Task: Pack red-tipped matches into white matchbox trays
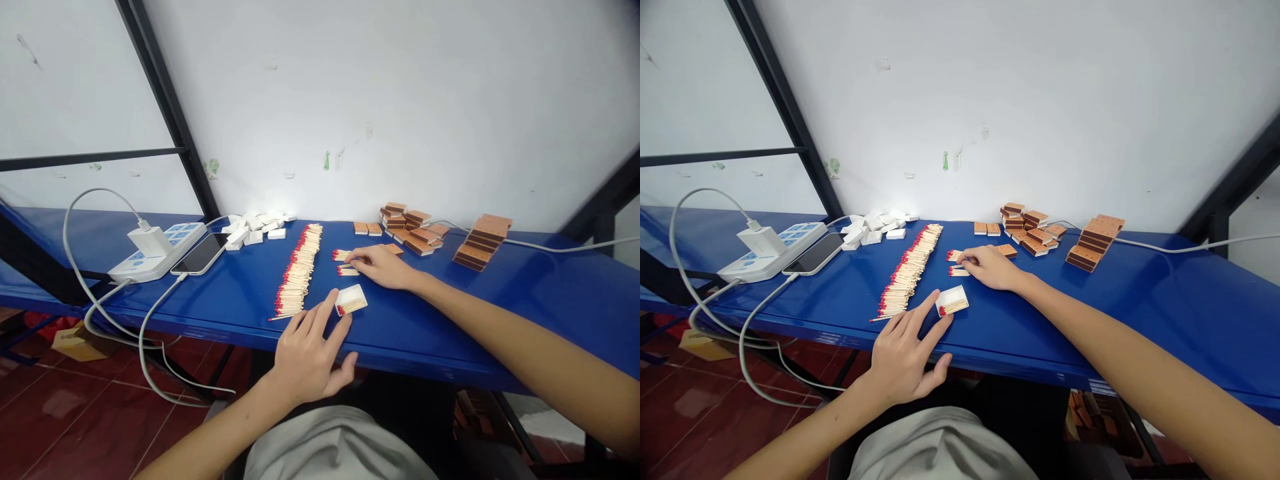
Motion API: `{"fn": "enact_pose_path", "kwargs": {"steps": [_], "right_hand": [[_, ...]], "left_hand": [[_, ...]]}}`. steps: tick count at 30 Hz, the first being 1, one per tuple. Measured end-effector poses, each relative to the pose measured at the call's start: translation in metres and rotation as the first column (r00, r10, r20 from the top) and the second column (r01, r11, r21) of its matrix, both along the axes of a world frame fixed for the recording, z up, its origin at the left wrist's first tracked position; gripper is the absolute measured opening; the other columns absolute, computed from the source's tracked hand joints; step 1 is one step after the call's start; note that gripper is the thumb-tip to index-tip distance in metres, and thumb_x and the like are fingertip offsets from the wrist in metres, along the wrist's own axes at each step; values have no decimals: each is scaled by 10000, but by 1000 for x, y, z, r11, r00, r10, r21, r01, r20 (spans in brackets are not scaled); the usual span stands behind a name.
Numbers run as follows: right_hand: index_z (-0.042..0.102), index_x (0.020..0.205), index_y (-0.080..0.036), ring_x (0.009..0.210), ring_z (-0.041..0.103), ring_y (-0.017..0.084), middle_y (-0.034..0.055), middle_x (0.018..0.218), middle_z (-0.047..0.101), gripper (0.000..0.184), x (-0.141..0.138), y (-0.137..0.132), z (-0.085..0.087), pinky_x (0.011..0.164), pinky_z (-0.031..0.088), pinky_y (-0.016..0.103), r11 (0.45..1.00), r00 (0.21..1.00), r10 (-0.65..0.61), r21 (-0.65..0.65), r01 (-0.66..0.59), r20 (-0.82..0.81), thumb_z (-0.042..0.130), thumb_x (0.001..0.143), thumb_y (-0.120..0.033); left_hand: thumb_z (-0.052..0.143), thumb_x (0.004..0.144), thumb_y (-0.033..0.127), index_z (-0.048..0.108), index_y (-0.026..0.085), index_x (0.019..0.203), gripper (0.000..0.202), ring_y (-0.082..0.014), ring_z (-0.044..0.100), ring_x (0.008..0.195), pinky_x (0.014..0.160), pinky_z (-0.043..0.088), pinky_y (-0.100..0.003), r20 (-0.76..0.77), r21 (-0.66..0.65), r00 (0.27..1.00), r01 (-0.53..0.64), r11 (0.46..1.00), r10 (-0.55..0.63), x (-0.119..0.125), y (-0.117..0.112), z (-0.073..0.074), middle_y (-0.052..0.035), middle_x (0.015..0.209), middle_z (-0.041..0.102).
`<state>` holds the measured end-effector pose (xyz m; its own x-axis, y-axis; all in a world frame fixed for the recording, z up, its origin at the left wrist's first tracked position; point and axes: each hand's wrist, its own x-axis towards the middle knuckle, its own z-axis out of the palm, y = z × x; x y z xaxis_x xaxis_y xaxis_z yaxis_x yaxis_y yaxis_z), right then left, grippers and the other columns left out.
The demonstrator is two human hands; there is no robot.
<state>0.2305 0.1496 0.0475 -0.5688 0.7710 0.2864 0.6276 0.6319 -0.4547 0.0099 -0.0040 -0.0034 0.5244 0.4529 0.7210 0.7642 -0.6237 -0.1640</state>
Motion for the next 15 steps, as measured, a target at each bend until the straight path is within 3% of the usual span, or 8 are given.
{"fn": "enact_pose_path", "kwargs": {"steps": [11,15], "right_hand": [[732,907,-171,583,506,149,-8,624,602,234,1,2,1,605,312,285,1000,1000,-14,-14,14,-1,522,895,-275],[741,1062,-177,594,508,157,-12,625,590,304,1,1,1,610,314,285,1000,1000,-24,-16,24,1,494,901,-255]], "left_hand": [[529,883,406,652,145,1263,477,-318,645,1073,843,510,-424,1,5,1000,2,1000,-2,1,0,0,-221,1435,546],[530,886,405,651,143,1264,475,-321,646,1076,839,515,-424,6,1,1000,5,1000,-5,1,0,0,-227,1432,547]]}}
